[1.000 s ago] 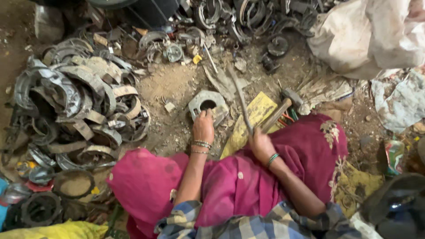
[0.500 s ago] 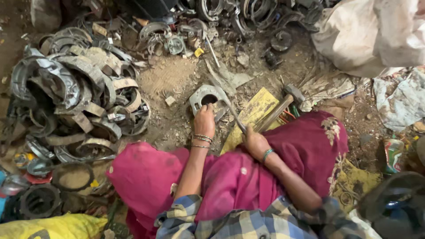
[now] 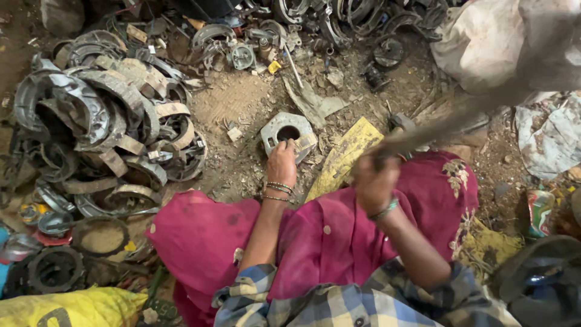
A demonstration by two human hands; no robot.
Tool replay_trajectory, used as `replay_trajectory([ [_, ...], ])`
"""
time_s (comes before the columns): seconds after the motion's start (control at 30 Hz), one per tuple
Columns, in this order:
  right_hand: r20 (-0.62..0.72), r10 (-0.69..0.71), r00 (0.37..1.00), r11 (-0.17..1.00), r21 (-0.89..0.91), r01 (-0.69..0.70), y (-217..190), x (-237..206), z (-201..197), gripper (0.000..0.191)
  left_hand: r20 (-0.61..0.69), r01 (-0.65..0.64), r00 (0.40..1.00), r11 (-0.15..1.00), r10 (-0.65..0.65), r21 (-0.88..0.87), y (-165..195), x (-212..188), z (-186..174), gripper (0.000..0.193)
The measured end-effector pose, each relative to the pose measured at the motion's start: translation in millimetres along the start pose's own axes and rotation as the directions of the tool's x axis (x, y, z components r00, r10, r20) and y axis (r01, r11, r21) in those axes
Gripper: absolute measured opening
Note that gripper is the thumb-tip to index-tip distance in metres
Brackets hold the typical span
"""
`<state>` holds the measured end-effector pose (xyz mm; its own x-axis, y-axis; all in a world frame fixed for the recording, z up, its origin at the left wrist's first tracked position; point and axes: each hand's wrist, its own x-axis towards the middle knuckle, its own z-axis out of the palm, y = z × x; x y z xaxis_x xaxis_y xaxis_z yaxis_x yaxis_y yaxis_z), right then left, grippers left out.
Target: The person sits on the ground in a scrap-metal yard, holds a metal casting inside a hexagonal mold, and repeatedly strikes it with a large curved blade, then hammers it with a mallet. They then pick up a small metal component and fit it onto a rod.
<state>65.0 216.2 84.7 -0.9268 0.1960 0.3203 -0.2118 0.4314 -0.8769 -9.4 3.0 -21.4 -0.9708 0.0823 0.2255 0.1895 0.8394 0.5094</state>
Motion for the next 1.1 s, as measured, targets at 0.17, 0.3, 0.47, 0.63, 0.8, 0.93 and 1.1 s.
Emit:
replay_trajectory([
  [0.17, 0.410, 0.246, 0.878, 0.807, -0.589, 0.048, 74, -25, 24, 0.027, 0.009, -0.013, 1.000, 1.000, 0.013, -0.013, 3, 1, -7, 0.026],
  [0.3, 0.195, 0.161, 0.968, 0.854, -0.519, -0.038, 43, -9, -3, 0.028, 0.041, 0.006, 0.999, 0.999, -0.007, 0.033, 5, 2, -8, 0.016],
  [0.47, -0.018, -0.136, 0.991, 0.975, 0.176, 0.137, -37, 21, -26, 0.016, -0.014, -0.010, 1.000, 1.000, 0.010, -0.008, 3, 0, -5, 0.034],
  [0.63, 0.037, 0.025, 0.999, 0.969, -0.248, -0.015, 16, -4, 11, 0.009, -0.029, -0.014, 0.999, 1.000, 0.015, 0.012, 0, -1, -1, 0.032],
  [0.8, 0.399, 0.190, 0.897, 0.831, -0.552, 0.069, 72, -21, 24, 0.032, -0.013, -0.012, 1.000, 1.000, 0.012, -0.012, -1, 2, 7, 0.029],
  [0.93, 0.145, 0.062, 0.987, 0.906, -0.424, 0.005, 31, -10, -6, 0.034, 0.003, -0.022, 1.000, 0.998, 0.021, 0.055, -3, 1, 11, 0.029],
  [1.1, 0.016, -0.114, 0.993, 0.993, 0.012, 0.114, -54, 13, -27, 0.022, -0.004, -0.012, 1.000, 1.000, 0.012, 0.005, -4, -1, 9, 0.034],
])
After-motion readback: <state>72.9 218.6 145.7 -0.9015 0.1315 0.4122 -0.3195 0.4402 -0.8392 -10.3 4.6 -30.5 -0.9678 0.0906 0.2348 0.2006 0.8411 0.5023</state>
